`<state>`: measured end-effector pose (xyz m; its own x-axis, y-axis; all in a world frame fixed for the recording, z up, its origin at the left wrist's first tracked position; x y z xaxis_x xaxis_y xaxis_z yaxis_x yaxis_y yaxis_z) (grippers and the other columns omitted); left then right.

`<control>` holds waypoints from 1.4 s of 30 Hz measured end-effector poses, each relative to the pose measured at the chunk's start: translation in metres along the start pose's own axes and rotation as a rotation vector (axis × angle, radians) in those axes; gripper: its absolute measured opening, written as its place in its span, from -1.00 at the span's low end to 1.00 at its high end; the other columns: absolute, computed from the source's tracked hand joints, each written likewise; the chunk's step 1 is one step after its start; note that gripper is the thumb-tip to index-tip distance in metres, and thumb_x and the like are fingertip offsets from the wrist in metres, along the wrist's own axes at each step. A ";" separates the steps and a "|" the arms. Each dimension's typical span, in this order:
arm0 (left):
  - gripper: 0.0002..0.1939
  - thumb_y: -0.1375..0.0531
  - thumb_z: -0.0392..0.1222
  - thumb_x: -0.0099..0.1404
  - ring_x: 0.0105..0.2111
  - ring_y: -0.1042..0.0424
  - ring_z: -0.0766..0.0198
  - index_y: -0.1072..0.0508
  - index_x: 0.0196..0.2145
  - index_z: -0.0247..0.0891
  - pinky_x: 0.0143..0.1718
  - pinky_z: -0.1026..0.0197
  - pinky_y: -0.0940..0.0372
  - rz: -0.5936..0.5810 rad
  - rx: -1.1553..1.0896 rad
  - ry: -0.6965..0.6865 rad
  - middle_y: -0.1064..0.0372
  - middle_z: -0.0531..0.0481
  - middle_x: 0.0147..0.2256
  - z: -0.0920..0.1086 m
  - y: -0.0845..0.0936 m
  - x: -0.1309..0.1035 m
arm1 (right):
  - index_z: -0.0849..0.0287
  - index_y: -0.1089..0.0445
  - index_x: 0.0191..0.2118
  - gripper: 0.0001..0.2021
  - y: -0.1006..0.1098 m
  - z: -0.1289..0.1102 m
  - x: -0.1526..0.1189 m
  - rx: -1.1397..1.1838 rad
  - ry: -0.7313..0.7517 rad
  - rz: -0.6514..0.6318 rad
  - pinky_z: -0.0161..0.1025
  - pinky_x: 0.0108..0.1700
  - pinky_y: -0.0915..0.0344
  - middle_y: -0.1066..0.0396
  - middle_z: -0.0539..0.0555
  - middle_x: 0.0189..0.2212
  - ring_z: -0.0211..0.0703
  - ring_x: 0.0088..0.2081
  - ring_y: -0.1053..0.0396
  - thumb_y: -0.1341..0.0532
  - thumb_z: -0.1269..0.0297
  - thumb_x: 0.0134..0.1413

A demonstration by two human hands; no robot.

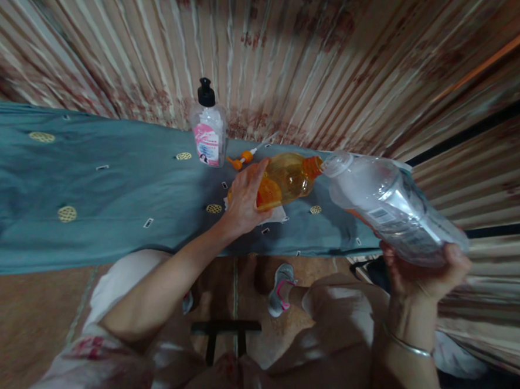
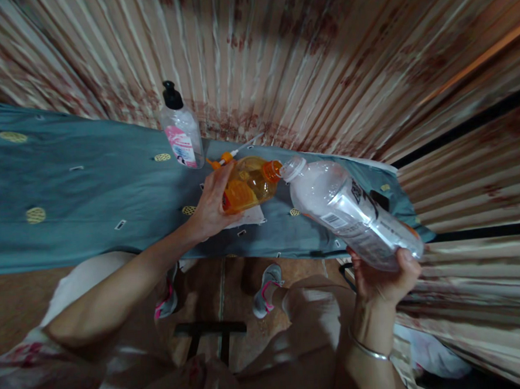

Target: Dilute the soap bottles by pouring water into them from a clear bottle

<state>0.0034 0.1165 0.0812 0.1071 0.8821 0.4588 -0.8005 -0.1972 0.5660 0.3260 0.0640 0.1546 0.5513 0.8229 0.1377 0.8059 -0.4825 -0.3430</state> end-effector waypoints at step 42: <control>0.07 -0.44 -0.05 0.11 0.29 -0.18 -0.21 0.02 0.43 -0.18 0.32 -0.24 -0.11 0.014 -0.015 -0.021 -0.13 -0.30 0.32 -0.001 -0.001 0.000 | 0.03 -0.46 -0.18 -0.49 0.003 0.000 0.000 -0.020 -0.008 0.012 -0.36 -0.73 -0.19 -0.49 0.05 -0.10 -0.20 -0.49 -0.40 -0.28 0.05 -0.43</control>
<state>0.0036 0.1168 0.0804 0.1085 0.8700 0.4810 -0.8107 -0.2026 0.5493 0.3283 0.0631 0.1539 0.5590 0.8194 0.1266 0.8037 -0.4980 -0.3256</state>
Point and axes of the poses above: each hand's wrist, its own x-axis towards the middle knuckle, its own y-axis out of the back of the hand, z = x × y, the point moved 2 cm from there along x, towards the middle knuckle
